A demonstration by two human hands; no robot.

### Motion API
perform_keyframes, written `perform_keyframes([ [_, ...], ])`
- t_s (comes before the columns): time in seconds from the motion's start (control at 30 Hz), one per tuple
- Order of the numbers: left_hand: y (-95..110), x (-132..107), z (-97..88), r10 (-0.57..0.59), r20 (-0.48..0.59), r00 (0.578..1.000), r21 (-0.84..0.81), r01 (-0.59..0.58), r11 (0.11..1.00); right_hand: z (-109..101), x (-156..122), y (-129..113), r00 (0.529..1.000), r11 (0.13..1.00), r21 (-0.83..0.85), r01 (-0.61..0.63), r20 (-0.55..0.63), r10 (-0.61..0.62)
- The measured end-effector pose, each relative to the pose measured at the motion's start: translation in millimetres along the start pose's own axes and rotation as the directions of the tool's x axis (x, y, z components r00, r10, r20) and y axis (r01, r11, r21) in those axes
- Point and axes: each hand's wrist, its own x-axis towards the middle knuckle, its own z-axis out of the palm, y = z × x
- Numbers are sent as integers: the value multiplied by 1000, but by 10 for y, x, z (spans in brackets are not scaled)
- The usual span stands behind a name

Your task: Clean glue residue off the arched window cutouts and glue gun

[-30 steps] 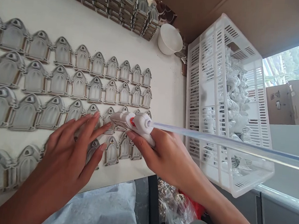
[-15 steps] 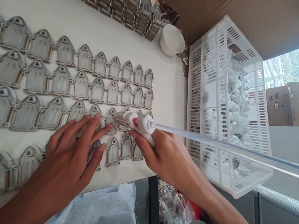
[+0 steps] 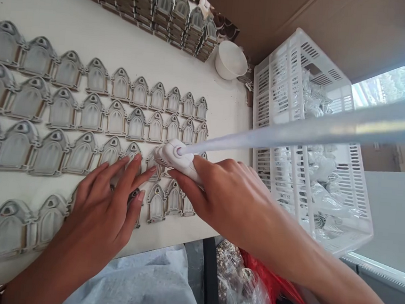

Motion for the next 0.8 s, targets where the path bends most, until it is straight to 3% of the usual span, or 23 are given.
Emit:
perform_keyframes([
  [0.2, -2, 10, 22, -9, -5, 1000, -51, 9, 999, -121, -51, 49, 999, 998, 61, -7, 31, 5],
  [0.33, -17, 50, 4, -14, -32, 999, -78, 11, 997, -46, -260, 146, 981, 973, 129, -192, 17, 192],
  [0.53, -72, 122, -26, -13, -27, 1000, -147, 9, 989, 201, -407, 120, 900, 845, 313, -433, 194, 390],
  [0.8, -72, 86, -35, -9, 4, 1000, -128, 9, 992, 336, -370, 87, 902, 773, 469, -427, 282, 327],
])
